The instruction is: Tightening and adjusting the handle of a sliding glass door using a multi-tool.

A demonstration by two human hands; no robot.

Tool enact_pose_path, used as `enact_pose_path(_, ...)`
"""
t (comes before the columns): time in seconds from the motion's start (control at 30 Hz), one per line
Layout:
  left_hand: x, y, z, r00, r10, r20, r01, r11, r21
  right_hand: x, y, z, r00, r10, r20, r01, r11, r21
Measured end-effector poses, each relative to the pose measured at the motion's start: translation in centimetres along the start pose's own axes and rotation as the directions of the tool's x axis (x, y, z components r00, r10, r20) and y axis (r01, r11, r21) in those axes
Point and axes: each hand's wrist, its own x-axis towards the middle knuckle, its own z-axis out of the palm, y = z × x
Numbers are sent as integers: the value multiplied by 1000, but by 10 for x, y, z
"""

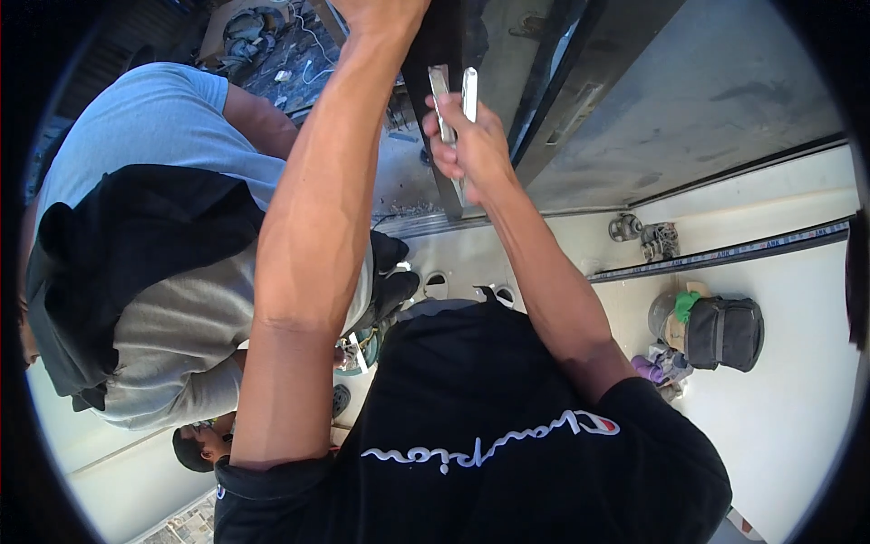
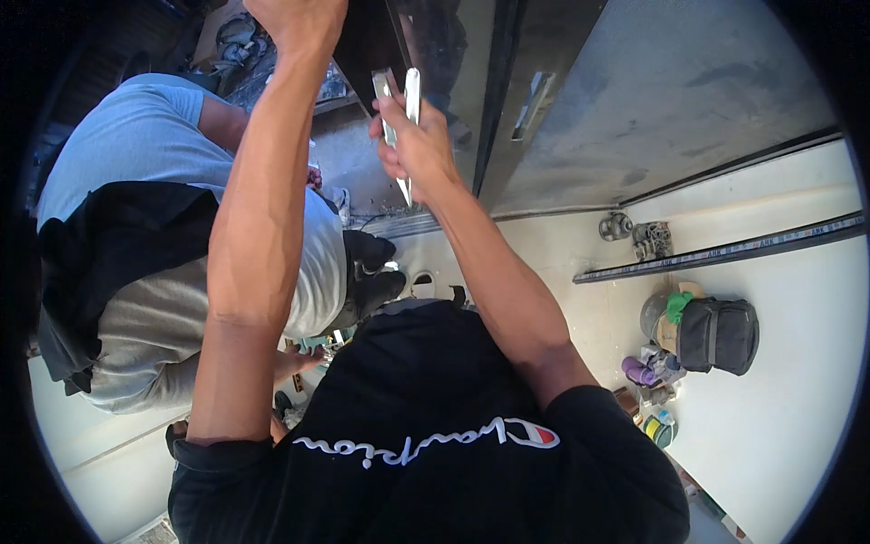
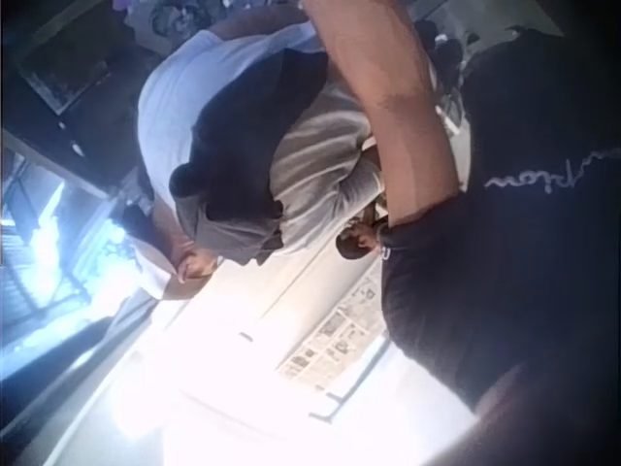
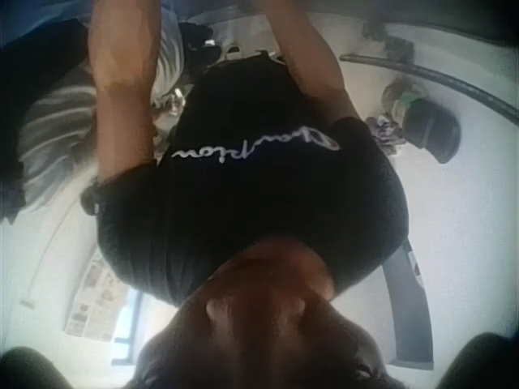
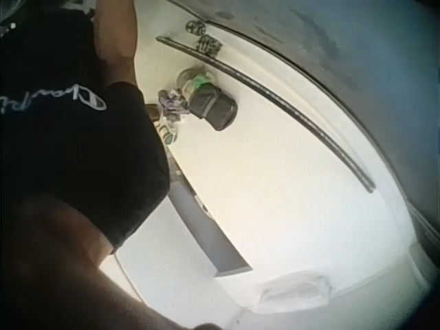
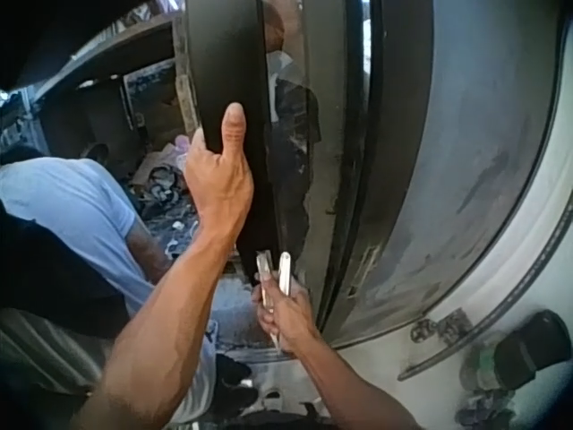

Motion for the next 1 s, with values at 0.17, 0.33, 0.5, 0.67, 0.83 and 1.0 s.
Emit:
enact_pose_path(0.17, -2, -19, 6, 993, 75, -92, -71, 996, 54, -8, 8, -4, 1000, 29, 5, -28, 999, -45)
enact_pose_path(0.33, 4, 2, -10, 979, -177, 98, 173, 984, 47, -15, 12, -9, 998, 41, 38, -40, 999, -17)
enact_pose_path(0.5, -4, -6, 10, 997, -28, -68, 34, 995, 96, 4, 5, -13, 999, 18, 27, -17, 999, -30)
enact_pose_path(0.67, -5, -11, 4, 999, -22, -43, 24, 999, 42, -19, 10, -10, 996, 88, -1, -88, 995, -44)
enact_pose_path(0.83, 4, 8, -6, 976, -177, 125, 174, 984, 37, -8, -1, 0, 999, 18, 26, -17, 999, -48)
enact_pose_path(1.0, 2, -1, -3, 997, -68, -35, 65, 994, -90, -4, 2, 4, 998, 62, 21, -62, 998, 2)
